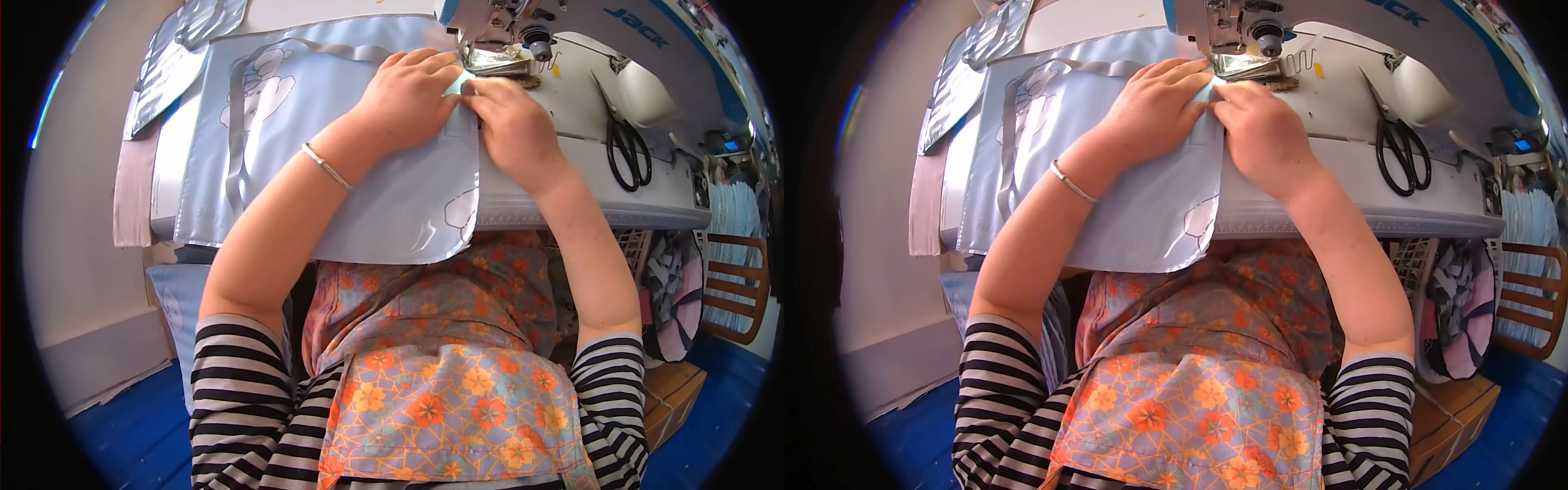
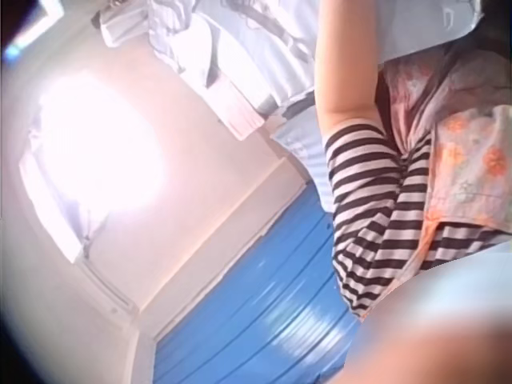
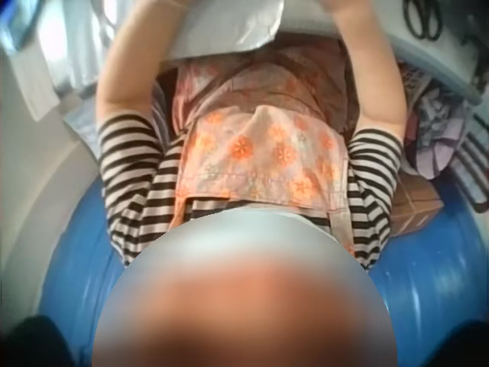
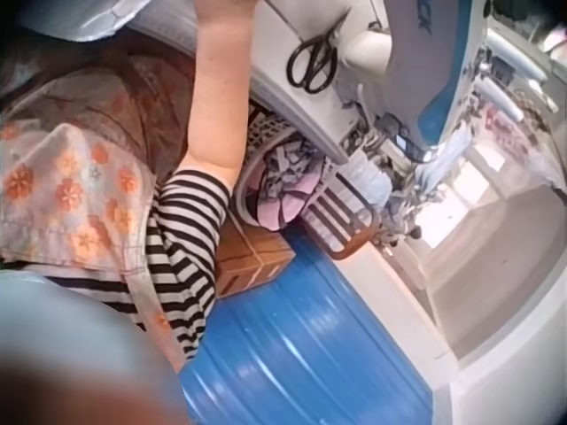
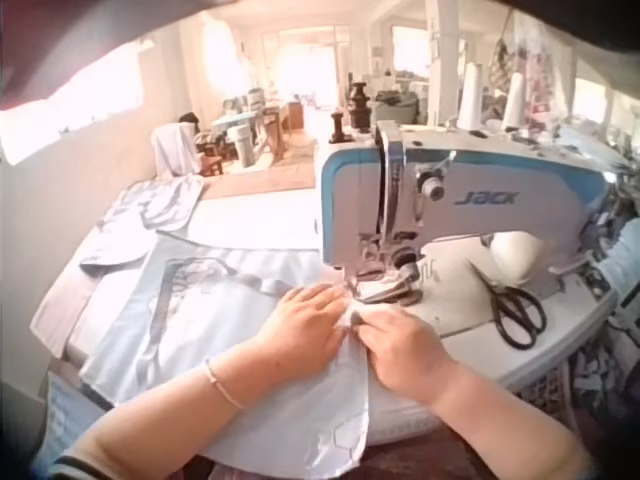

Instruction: Sewing handles and straps onto fabric bags using an industrial sewing machine.

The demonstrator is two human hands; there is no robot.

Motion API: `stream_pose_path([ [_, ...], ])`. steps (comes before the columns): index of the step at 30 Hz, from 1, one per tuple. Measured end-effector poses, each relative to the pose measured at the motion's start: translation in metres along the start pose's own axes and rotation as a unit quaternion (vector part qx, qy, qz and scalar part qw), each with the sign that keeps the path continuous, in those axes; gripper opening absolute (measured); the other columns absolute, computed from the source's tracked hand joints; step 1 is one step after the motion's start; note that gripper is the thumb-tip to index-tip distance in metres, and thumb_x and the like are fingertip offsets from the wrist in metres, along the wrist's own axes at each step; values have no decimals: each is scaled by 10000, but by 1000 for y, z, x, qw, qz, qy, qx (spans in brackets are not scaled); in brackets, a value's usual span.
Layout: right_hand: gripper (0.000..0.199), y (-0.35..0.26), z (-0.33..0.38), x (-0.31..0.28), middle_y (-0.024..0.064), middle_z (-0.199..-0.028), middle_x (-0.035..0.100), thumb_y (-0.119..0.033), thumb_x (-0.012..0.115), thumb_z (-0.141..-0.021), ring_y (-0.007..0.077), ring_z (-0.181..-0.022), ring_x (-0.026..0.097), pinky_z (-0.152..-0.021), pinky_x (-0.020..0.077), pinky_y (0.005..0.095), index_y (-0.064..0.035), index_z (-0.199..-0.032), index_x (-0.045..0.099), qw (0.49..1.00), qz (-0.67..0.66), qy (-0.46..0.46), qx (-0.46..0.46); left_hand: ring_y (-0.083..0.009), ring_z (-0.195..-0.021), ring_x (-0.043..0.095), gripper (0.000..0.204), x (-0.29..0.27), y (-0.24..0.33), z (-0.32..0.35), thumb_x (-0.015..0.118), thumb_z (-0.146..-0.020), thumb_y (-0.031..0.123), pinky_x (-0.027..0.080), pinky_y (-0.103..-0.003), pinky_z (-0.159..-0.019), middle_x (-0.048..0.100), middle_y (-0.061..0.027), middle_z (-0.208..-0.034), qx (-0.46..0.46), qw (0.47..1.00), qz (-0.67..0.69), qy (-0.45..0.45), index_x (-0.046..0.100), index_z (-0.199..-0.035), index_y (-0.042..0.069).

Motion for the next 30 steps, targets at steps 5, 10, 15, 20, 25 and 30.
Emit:
stream_pose_path([
  [5,276,0,4,-4,109,-1123,702,29,605,-805,281,-1029,659,-902,547,368,-9,-1060,705,999,-42,-19,-14,-330,-1230,567,493,-33,-47,-4,510,-839,94,454,-419,-1040,567,-172,-1378,-112,985,-82,-102,560,-1327,51],
  [10,292,2,5,-5,120,-1113,704,35,600,-802,283,-1029,660,-894,549,368,-4,-1075,697,999,-38,-18,-25,-308,-1221,573,431,-26,-90,-1,472,-881,72,472,-407,-1021,597,-102,-1351,-109,982,-99,-119,599,-1292,66],
  [15,301,1,5,-6,128,-1120,702,38,589,-801,285,-1042,656,-908,544,368,0,-1080,695,999,-47,-20,-11,-296,-1207,581,387,-8,-105,-13,465,-922,99,495,-404,-991,627,-99,-1307,-162,980,-114,-29,625,-1274,98],
  [20,310,-1,3,-5,134,-1135,699,26,584,-807,288,-1056,652,-925,538,368,2,-1094,697,998,-50,-24,-6,-332,-1082,633,317,-27,-129,-27,496,-916,109,520,-432,-915,669,-122,-1204,-171,963,-191,-86,649,-1193,95],
  [25,334,-1,2,-2,137,-1160,693,32,562,-812,295,-1074,644,-938,533,371,-5,-1114,699,999,-45,-17,-3,-344,-779,687,244,-68,-122,-8,513,-907,80,545,-399,-737,709,-135,-843,-206,965,-141,-78,645,-1112,64],
  [30,342,6,13,-6,138,-1155,695,49,561,-801,296,-1077,643,-922,534,372,-11,-1108,700,997,-76,-1,15,-174,-651,656,378,-140,-18,43,586,-873,50,523,-333,-635,677,-91,-745,-255,923,200,-208,628,-1246,85],
])
Point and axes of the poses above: each hand's wrist, its own z-axis away from the middle knuckle, its own x-axis out of the palm, y = z × x, the point moved 1 cm from there along -z, towards the middle knuckle
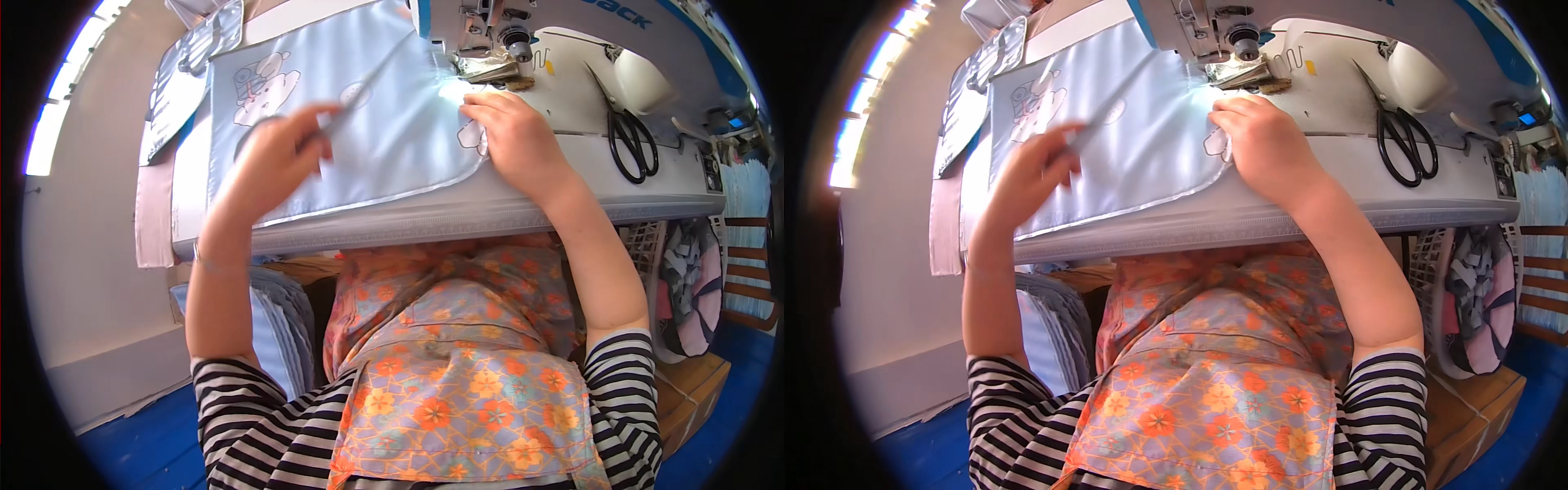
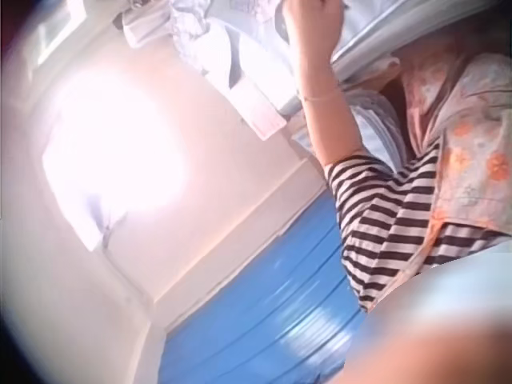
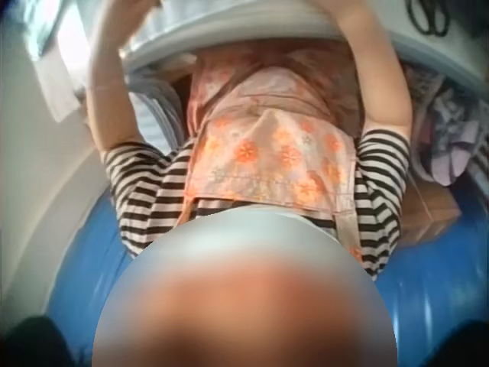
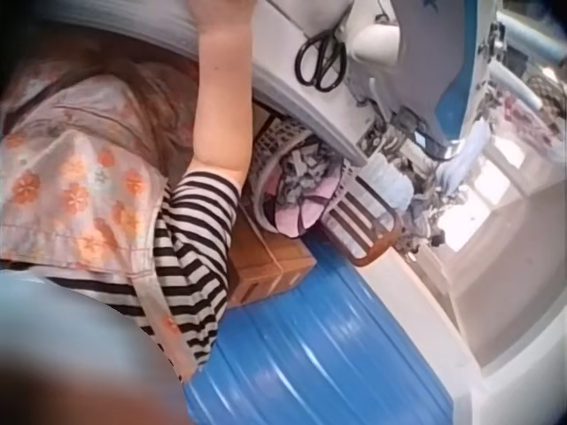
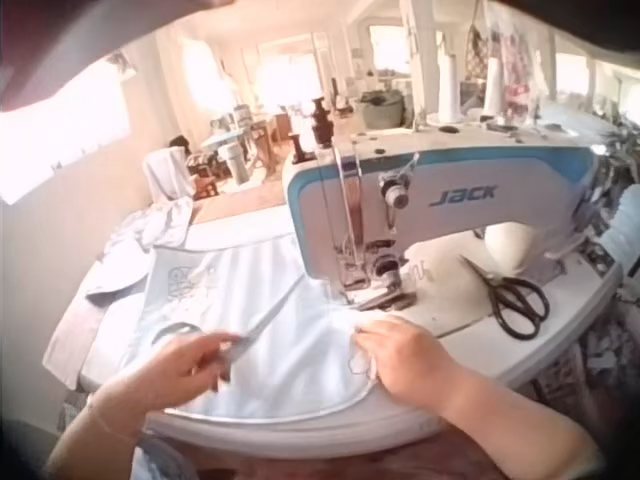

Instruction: Sewing handles and straps onto fabric bags using an industrial sewing machine.

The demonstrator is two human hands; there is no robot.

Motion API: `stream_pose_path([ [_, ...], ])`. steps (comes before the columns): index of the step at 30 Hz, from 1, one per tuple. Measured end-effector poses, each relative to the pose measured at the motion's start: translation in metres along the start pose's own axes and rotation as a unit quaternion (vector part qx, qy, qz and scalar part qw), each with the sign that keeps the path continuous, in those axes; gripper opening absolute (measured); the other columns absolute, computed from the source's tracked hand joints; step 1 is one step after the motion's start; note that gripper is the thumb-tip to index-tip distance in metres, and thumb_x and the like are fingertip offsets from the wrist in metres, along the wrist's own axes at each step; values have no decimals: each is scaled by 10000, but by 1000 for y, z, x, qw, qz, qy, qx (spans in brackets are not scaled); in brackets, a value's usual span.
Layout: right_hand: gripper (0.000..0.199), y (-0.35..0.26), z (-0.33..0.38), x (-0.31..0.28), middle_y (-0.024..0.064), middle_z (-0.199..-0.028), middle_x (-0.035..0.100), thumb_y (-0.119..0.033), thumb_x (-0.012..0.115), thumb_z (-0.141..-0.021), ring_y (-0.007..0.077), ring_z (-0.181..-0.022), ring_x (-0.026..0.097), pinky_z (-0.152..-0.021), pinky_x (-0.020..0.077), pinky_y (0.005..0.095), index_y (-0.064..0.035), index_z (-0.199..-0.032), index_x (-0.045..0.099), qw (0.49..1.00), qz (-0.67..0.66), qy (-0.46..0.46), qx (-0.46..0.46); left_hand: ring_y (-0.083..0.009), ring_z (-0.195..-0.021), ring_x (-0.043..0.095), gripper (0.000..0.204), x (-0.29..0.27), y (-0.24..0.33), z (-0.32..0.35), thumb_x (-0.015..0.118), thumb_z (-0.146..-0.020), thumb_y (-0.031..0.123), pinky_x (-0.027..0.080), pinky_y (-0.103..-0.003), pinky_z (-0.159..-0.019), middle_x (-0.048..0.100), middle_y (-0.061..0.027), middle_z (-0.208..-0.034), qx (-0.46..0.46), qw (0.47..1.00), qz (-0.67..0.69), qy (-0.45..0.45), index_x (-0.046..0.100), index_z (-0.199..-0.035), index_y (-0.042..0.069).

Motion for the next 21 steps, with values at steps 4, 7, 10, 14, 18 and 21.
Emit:
stream_pose_path([
  [4,314,-38,14,-19,135,-1113,701,80,573,-804,283,-1079,644,-920,524,346,-17,-1070,710,984,-145,92,46,-312,-779,702,419,21,40,83,684,-855,90,541,-351,-716,696,-201,-919,-6,996,11,-84,615,-1261,15],
  [7,410,-93,38,-10,128,-1148,680,-10,608,-935,198,-1008,660,-914,518,321,9,-1340,540,761,-581,-4,289,-319,-742,687,474,58,65,100,690,-796,62,547,-393,-687,677,-162,-833,139,987,-70,-40,602,-1259,6],
  [10,536,-122,40,-12,127,-1174,645,-72,613,-968,185,-1027,646,-920,518,324,14,-1450,396,576,-731,-117,347,-294,-787,693,455,90,80,99,721,-751,82,547,-401,-718,675,-136,-846,264,957,-85,-84,641,-1191,4],
  [14,310,-112,55,-9,166,-1003,663,-43,588,-881,222,-899,663,-796,533,336,45,-1178,605,805,-532,-165,205,-320,-913,667,441,81,98,73,738,-771,178,532,-439,-873,683,-141,-975,352,929,-38,111,657,-1169,6],
  [18,214,-126,62,-48,179,-914,690,-57,618,-850,359,-834,663,-757,529,395,23,-1047,637,902,-394,-159,74,-340,-890,655,488,92,85,61,760,-798,263,483,-469,-972,684,-150,-951,312,948,23,-50,636,-1206,25],
  [21,268,-93,61,-82,130,-948,712,82,566,-823,209,-858,693,-765,541,314,34,-1049,702,884,-394,-170,186,-302,-752,653,197,74,64,60,746,-789,126,522,-402,-737,677,-98,-797,284,959,16,6,690,-953,31],
])
Point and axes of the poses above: each hand's wrist, its own z-axis away from the middle knuckle, its own x-axis out of the palm, y = z × x, the point moved 1 cm from there along -z, towards the middle knuckle
